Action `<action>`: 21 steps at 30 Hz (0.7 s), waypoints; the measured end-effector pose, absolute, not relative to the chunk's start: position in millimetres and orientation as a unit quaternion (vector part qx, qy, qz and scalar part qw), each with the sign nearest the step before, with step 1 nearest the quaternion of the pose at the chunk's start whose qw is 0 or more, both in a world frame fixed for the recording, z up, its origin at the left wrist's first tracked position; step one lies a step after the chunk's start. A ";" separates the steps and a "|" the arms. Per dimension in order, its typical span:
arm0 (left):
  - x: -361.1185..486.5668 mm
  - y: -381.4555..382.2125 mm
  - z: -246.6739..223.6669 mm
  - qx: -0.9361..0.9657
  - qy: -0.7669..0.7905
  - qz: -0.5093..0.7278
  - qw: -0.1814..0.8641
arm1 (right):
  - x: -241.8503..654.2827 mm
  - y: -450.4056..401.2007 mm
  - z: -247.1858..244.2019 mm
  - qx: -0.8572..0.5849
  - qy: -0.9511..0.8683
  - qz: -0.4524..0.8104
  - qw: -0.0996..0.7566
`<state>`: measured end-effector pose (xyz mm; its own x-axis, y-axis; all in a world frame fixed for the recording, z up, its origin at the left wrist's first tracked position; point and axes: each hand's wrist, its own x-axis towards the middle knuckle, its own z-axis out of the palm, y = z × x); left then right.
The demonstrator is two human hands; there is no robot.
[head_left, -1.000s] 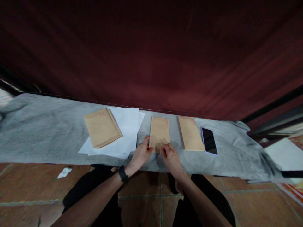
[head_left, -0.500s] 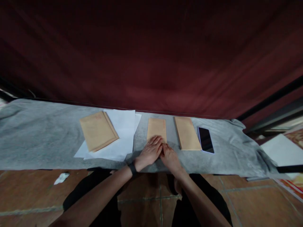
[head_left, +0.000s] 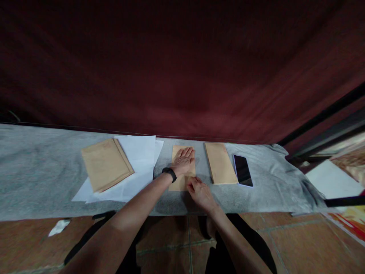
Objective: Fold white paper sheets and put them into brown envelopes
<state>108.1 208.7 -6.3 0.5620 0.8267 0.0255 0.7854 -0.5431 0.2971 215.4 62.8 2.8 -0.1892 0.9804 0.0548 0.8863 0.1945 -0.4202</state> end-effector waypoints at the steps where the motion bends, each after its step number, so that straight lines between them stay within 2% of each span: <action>1: 110.2 212.8 -4.8 0.872 0.468 0.073 0.126 | 215.3 63.1 3.2 -0.619 -0.756 0.148 0.152; 7: 102.2 203.5 2.0 0.879 0.455 0.030 0.135 | 212.5 60.4 7.7 -0.626 -0.752 0.149 0.142; 14: 53.2 118.4 2.2 0.916 0.382 0.003 0.120 | 214.7 55.1 -1.4 -0.631 -0.742 0.151 0.168; 21: 21.2 50.7 -4.8 0.919 0.388 0.049 0.053 | 216.9 51.9 -2.0 -0.645 -0.730 0.156 0.163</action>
